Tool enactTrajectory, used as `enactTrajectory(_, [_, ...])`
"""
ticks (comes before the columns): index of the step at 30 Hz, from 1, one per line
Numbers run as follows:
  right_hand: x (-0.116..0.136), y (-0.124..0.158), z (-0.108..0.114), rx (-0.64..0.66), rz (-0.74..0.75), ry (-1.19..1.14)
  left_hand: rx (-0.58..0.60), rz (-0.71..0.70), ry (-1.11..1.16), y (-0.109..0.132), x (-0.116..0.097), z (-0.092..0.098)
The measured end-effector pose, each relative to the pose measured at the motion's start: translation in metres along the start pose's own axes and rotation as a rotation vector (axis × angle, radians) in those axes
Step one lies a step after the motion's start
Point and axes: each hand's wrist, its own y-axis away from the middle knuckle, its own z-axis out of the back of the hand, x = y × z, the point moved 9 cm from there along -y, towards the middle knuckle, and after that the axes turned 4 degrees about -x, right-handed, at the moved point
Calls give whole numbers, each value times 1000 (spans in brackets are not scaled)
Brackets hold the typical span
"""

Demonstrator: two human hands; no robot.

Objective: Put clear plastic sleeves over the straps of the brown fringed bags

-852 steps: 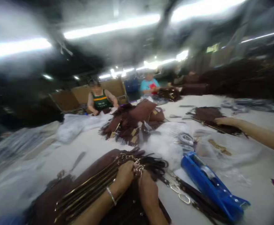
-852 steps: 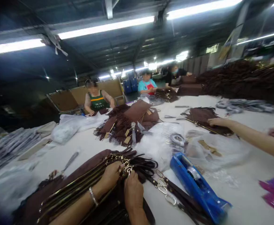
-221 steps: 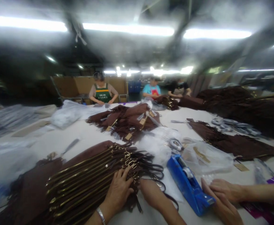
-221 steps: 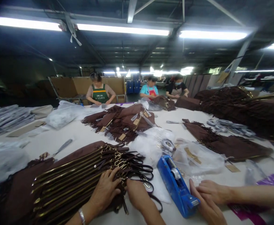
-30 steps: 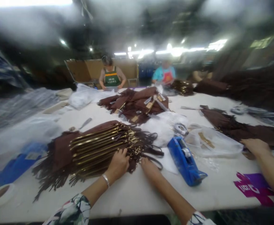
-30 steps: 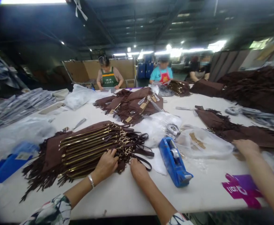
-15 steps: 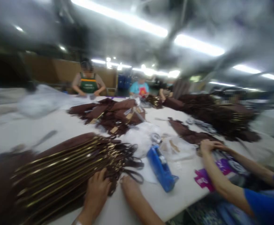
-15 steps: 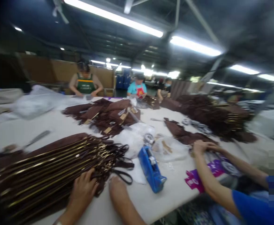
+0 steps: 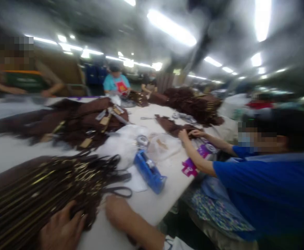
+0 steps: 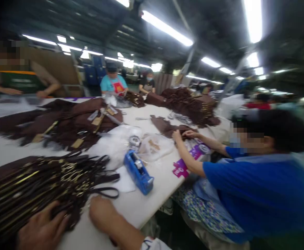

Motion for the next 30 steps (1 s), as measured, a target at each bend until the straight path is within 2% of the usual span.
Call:
enactTrajectory(1, [-4,1,5,-21,-25,-38,-81,15,-96,8,4,24])
enactTrajectory(2, [-9,1,7,-38,-49,-81,-103,-8,-164,14,0,40])
enactTrajectory(5, [-10,-3,0,-57,-86,-207,-108,-41,-230,15,-14,62])
enactTrajectory(10, [10,-7,-8,-63,-164,-287,-136,-33,-214,10,-14,64])
enactTrajectory(15, [22,-13,-1,-101,-341,-242,-147,-40,-170,13,-14,67])
enactTrajectory(20, [25,-17,-7,-93,-508,-177,-159,-1,-169,8,-12,68])
enactTrajectory(25, [27,-20,-14,-80,-532,-117,-140,-2,-222,1,-8,65])
enactTrajectory(30, [28,-24,-15,-67,-526,-74,-88,-113,-267,-13,-6,63])
